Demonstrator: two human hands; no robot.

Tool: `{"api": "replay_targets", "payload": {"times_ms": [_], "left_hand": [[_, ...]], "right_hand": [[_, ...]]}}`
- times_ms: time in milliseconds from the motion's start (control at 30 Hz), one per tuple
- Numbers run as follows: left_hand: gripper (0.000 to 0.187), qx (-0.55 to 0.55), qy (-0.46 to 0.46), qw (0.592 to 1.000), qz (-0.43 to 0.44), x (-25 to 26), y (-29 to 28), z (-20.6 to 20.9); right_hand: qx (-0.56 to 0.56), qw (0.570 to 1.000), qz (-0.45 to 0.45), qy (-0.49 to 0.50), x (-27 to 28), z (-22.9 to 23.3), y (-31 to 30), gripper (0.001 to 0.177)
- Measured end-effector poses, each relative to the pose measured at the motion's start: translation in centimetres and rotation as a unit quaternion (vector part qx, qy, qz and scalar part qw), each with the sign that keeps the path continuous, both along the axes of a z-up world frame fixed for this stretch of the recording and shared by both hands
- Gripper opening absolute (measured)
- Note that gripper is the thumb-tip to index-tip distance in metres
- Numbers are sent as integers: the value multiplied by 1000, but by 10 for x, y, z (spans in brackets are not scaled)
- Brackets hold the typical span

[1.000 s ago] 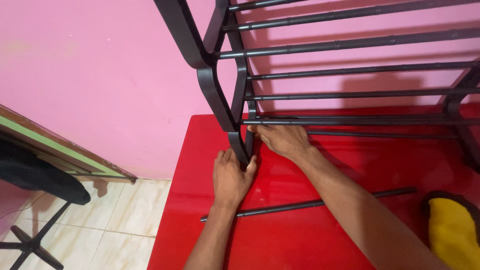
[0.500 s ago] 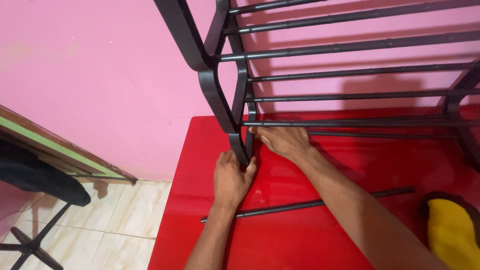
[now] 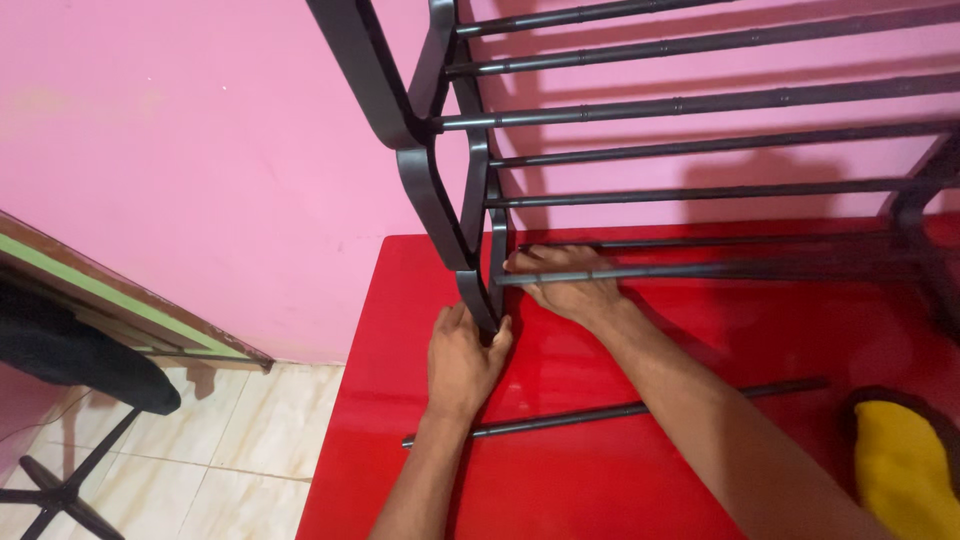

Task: The person assembles a black metal shoe rack by inserting horizontal rods into the frame slots and securing them. They then place a yellow cloth on one of the rods. The task is performed on a red table against a pink wall.

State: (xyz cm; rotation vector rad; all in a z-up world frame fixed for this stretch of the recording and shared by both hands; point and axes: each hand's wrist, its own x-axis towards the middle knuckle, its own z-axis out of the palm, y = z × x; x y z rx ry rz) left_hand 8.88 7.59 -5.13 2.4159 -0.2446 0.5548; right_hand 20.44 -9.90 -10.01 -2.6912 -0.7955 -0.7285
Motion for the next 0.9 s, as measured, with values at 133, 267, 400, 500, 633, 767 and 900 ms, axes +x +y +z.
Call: {"api": "replay_targets", "payload": {"times_ms": [133, 267, 400, 500, 633, 767, 900], "left_hand": [[23, 15, -25, 1000, -3, 2, 0, -2], [24, 16, -19, 1000, 1, 2, 0, -3], [25, 8, 37, 999, 19, 3, 0, -4], [23, 0, -5, 1000, 6, 2, 0, -4], [23, -7, -7, 1000, -7, 1, 1, -2], [23, -32, 31, 999, -6, 0, 1, -1], [21, -32, 15, 999, -19, 1, 2, -2]], "right_hand": [[-2, 1000, 16, 11, -6, 5, 0, 33], [-28, 989, -15, 142, -11, 20, 1, 33], [27, 997, 29, 71, -16, 28, 4, 37], [33, 994, 24, 100, -20, 32, 3, 34], [16, 989, 9, 146, -24, 40, 4, 25], [52, 987, 20, 149, -29, 43, 3, 25], [64, 988, 26, 140, -28, 41, 2, 23]]}}
